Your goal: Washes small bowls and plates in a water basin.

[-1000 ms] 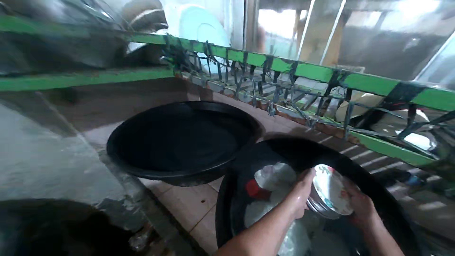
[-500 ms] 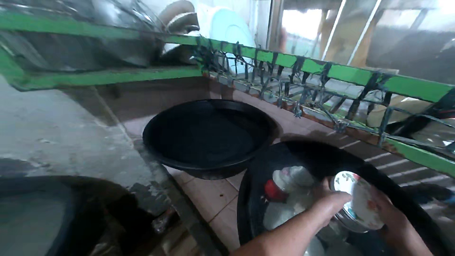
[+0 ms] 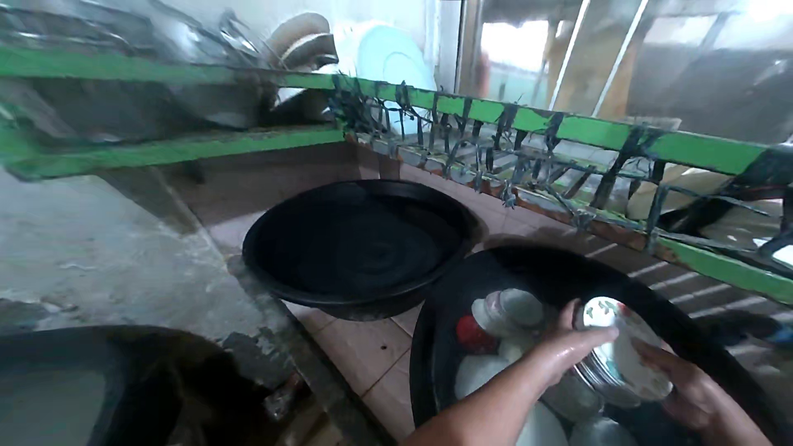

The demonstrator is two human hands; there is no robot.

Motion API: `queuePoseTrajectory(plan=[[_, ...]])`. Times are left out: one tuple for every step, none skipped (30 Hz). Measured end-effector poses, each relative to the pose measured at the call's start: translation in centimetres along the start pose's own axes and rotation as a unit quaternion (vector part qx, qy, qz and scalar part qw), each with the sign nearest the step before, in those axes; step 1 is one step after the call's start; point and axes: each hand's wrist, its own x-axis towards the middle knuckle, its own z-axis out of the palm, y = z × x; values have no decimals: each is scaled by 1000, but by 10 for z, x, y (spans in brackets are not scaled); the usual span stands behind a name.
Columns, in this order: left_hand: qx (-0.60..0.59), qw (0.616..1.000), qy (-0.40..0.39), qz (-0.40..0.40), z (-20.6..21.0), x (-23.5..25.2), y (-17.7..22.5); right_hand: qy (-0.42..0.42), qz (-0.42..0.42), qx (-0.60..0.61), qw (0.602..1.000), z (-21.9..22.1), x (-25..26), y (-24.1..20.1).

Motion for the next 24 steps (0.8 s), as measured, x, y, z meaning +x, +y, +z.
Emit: queuePoseTrajectory(plan=[[9, 1000, 0, -3, -5, -1, 3, -7, 15, 28, 999, 1, 0, 2], [12, 1000, -3, -3, -10, -2, 5, -3, 22, 56, 998, 4, 1, 4], [11, 1000, -8, 1, -15, 0, 5, 6, 27, 90, 996, 8, 2, 4], [11, 1000, -11, 6, -20, 1, 5, 20, 29, 125, 992, 13, 1, 3], [15, 1000, -17, 7, -23, 1, 6, 23, 28, 148, 988, 17, 1, 2], [22, 999, -24, 2, -26, 1, 7, 19, 26, 149, 988, 19, 1, 1], [32, 999, -29, -10, -27, 0, 8, 23, 20, 131, 991, 20, 0, 0], [42, 998, -27, -24, -26, 0, 7, 37, 11, 97, 994, 23, -2, -1], [46, 998, -15, -44, -23, 0, 6, 52, 6, 60, 997, 26, -5, -4], [45, 997, -1, -60, -20, 1, 5, 62, 4, 24, 998, 29, -7, -6], [37, 997, 13, -69, -18, 3, 3, 63, 2, 7, 998, 30, -9, -8], [26, 997, 24, -71, -18, 6, 0, 59, -3, 10, 998, 29, -10, -10], [13, 997, 29, -69, -19, 9, -3, 52, -12, 21, 998, 28, -11, -11], [-7, 998, 27, -65, -22, 13, -7, 46, -21, 36, 998, 26, -12, -12], [-36, 997, 22, -62, -25, 15, -11, 27, -30, 51, 998, 23, -12, -11], [-68, 996, 20, -59, -28, 15, -15, 3, -41, 59, 997, 19, -11, -9], [-106, 992, 17, -61, -28, 16, -16, -10, -48, 58, 997, 14, -9, -7], [-139, 988, 15, -63, -28, 17, -16, -12, -58, 49, 997, 11, -8, -6], [-162, 984, 12, -68, -26, 17, -14, -10, -73, 48, 996, 9, -9, -6], [-180, 981, 7, -73, -23, 17, -12, -10, -92, 41, 995, 9, -11, -5], [-187, 979, 2, -81, -20, 16, -12, -6, -104, 25, 994, 10, -14, -6], [-190, 978, -1, -88, -16, 14, -12, 5, -115, 8, 993, 13, -18, -7], [-191, 977, -1, -95, -13, 12, -12, 22, -118, -10, 993, 15, -21, -10], [-196, 976, 2, -99, -10, 10, -13, 44, -109, -25, 993, 20, -28, -18]])
